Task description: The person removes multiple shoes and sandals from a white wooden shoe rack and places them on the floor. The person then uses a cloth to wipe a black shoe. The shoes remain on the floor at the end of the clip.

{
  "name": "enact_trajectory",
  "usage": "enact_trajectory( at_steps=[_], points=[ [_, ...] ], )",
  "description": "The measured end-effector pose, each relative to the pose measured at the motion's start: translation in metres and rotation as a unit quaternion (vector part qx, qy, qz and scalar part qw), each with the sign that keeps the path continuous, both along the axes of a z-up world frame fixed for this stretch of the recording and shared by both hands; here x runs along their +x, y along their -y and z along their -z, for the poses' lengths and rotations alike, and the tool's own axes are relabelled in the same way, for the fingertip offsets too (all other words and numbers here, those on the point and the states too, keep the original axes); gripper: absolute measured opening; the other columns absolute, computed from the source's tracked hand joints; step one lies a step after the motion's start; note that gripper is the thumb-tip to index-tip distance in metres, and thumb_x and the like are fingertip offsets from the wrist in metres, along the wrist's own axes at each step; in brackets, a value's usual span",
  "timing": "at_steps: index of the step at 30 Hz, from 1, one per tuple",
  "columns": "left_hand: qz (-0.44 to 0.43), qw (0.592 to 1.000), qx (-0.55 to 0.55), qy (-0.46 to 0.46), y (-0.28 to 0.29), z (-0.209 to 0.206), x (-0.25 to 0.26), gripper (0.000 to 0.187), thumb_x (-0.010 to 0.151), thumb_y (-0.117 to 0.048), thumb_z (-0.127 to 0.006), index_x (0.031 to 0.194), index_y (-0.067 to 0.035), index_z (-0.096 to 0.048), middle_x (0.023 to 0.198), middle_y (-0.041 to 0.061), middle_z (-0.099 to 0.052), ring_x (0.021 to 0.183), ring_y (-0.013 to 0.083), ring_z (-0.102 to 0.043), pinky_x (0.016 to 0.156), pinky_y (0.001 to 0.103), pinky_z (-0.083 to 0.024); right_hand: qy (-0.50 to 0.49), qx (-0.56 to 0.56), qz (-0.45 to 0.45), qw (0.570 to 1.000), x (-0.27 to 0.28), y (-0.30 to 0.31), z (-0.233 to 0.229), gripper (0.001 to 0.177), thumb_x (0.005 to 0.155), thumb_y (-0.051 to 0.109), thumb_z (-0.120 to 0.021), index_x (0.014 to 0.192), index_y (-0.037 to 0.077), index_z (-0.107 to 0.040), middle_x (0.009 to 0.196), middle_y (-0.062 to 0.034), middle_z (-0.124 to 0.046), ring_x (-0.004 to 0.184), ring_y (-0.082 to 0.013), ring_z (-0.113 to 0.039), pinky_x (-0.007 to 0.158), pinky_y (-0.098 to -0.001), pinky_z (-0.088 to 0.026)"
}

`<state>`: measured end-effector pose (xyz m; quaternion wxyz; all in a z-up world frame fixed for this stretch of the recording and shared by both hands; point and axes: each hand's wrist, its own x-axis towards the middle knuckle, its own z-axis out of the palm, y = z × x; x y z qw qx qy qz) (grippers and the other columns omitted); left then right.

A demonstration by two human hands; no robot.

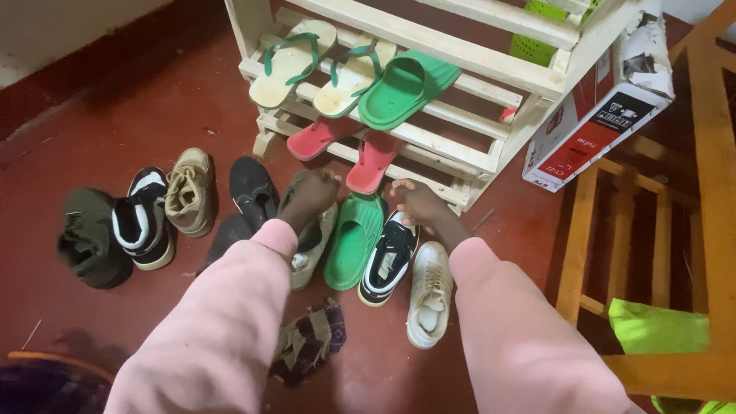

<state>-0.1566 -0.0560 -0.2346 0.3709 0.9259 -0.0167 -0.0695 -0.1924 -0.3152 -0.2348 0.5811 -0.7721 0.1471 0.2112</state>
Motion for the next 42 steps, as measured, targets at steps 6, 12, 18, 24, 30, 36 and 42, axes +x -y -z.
enact_trajectory(
  at_steps=[6,12,18,24,30,36,42],
  points=[
    [-0.015,0.987,-0.157,-0.021,0.019,0.055,0.025,0.038,0.098,-0.035,-0.058,0.106,0.0,-0.07,0.102,0.022,-0.073,0.097,0.0363,-0.07,0.086,0.044,-0.052,0.002,0.029,0.026,0.999,0.006,-0.002,0.017,0.04,0.097,0.038,-0.054,0.133,0.022,-0.057,0.13,0.0049,-0.055,0.11,-0.012,-0.055,0.075,-0.0306,-0.051],
    [0.011,0.971,-0.228,-0.07,0.039,0.088,0.032,0.044,0.102,-0.038,-0.049,0.11,0.002,-0.066,0.103,0.021,-0.071,0.098,0.0351,-0.069,0.087,0.042,-0.051,0.032,0.039,0.022,0.998,0.013,-0.007,0.032,0.052,0.097,0.047,-0.049,0.143,0.024,-0.051,0.126,0.002,-0.056,0.112,-0.0129,-0.05,0.092,-0.0406,-0.047],
    [-0.009,0.975,-0.205,-0.09,0.05,0.139,0.046,0.052,0.1,-0.044,-0.044,0.125,-0.002,-0.064,0.118,0.022,-0.069,0.11,0.0352,-0.065,0.095,0.04,-0.047,0.015,0.052,0.025,0.998,0.014,-0.009,0.043,0.054,0.096,0.047,-0.048,0.145,0.022,-0.051,0.12,0.0042,-0.057,0.107,-0.013,-0.051,0.091,-0.039,-0.048],
    [0.059,0.985,-0.134,-0.088,0.061,0.172,0.061,0.054,0.109,-0.043,-0.03,0.14,-0.005,-0.052,0.137,0.023,-0.059,0.116,0.039,-0.06,0.1,0.044,-0.047,-0.014,0.015,0.016,1.0,0.012,-0.005,0.055,0.058,0.098,0.051,-0.049,0.148,0.023,-0.051,0.125,-0.0017,-0.057,0.114,-0.0174,-0.051,0.092,-0.0421,-0.047],
    [-0.035,0.915,-0.329,-0.231,0.073,0.134,0.043,0.051,0.105,-0.043,-0.034,0.149,-0.019,-0.042,0.138,0.013,-0.055,0.106,0.0312,-0.055,0.093,0.044,-0.048,-0.02,0.025,0.02,0.999,0.004,0.001,0.048,0.061,0.096,0.051,-0.05,0.149,0.022,-0.047,0.143,-0.0005,-0.055,0.133,-0.0207,-0.052,0.096,-0.0445,-0.047],
    [-0.072,0.815,-0.463,-0.34,0.071,0.117,0.036,0.055,0.104,-0.048,-0.036,0.157,-0.031,-0.033,0.138,0.004,-0.052,0.098,0.0242,-0.051,0.089,0.044,-0.048,-0.026,0.058,-0.002,0.998,0.003,0.001,0.046,0.066,0.096,0.052,-0.045,0.154,0.02,-0.042,0.154,-0.0004,-0.052,0.133,-0.0235,-0.052,0.097,-0.0448,-0.047],
    [-0.089,0.796,-0.486,-0.349,0.077,0.131,0.044,0.06,0.104,-0.055,-0.034,0.153,-0.022,-0.042,0.137,0.003,-0.052,0.109,0.0244,-0.052,0.093,0.043,-0.049,-0.014,0.061,-0.017,0.998,0.0,0.001,0.04,0.072,0.098,0.058,-0.041,0.157,0.018,-0.035,0.158,-0.0044,-0.049,0.137,-0.0288,-0.051,0.103,-0.0471,-0.047]
  ],
)
